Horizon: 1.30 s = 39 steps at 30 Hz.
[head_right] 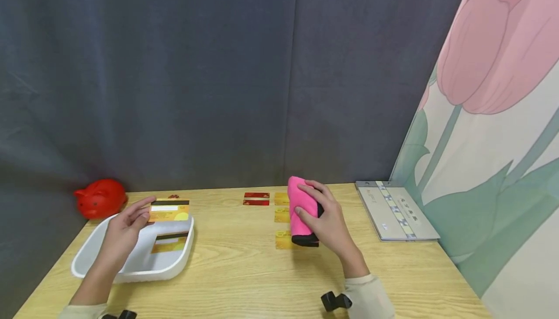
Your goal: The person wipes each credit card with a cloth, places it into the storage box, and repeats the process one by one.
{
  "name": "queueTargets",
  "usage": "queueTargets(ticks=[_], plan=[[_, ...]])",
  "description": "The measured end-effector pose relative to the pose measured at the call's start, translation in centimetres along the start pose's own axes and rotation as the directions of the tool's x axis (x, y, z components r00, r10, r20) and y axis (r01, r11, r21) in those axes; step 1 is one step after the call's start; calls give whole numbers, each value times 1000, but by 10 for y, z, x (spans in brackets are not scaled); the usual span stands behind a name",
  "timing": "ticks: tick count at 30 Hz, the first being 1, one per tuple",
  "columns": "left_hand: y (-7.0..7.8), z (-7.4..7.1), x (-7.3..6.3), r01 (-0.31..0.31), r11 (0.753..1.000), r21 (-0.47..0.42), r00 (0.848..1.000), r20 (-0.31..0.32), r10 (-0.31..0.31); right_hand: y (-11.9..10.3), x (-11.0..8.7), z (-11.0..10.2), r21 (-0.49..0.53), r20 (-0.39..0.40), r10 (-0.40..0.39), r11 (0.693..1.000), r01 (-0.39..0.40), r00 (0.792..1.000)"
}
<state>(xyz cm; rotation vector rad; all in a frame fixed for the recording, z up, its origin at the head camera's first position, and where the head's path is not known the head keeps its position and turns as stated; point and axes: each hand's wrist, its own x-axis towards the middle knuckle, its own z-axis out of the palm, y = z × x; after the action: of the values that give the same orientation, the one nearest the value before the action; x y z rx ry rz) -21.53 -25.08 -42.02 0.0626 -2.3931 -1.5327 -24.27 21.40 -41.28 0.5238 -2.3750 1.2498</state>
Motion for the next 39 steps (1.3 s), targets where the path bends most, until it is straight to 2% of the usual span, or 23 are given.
queueTargets(ticks=[5, 9, 14, 18, 22, 29, 36, 39], plan=[[-9, -9, 2, 15, 999, 41, 1000, 27, -16, 0, 0, 0, 4, 7, -3, 1000, 3, 1000], [-15, -15, 4, 41, 996, 80, 994, 99, -49, 1, 0, 0, 0, 4, 3, 1000, -3, 1000], [-21, -16, 6, 74, 990, 119, 975, 201, -97, 2, 0, 2, 1, 7, 2, 1000, -2, 1000], [-25, -13, 8, 54, 989, 137, 965, 246, -87, 2, 0, 3, 2, 6, -2, 1000, 2, 1000], [-29, -9, 9, 39, 993, 113, 960, 273, -69, 2, 0, 4, -1, 10, -4, 1000, 4, 1000], [-32, -10, 10, 47, 996, 78, 956, 286, -67, 0, 1, 4, 6, 26, -4, 1000, 4, 1000], [-30, -10, 12, 122, 990, 65, 957, 258, -134, -1, 1, 3, 13, 33, 10, 1000, -10, 999], [-32, -10, 12, 137, 990, 43, 959, 244, -144, 0, 1, 3, 15, 34, 21, 1000, -21, 999]])
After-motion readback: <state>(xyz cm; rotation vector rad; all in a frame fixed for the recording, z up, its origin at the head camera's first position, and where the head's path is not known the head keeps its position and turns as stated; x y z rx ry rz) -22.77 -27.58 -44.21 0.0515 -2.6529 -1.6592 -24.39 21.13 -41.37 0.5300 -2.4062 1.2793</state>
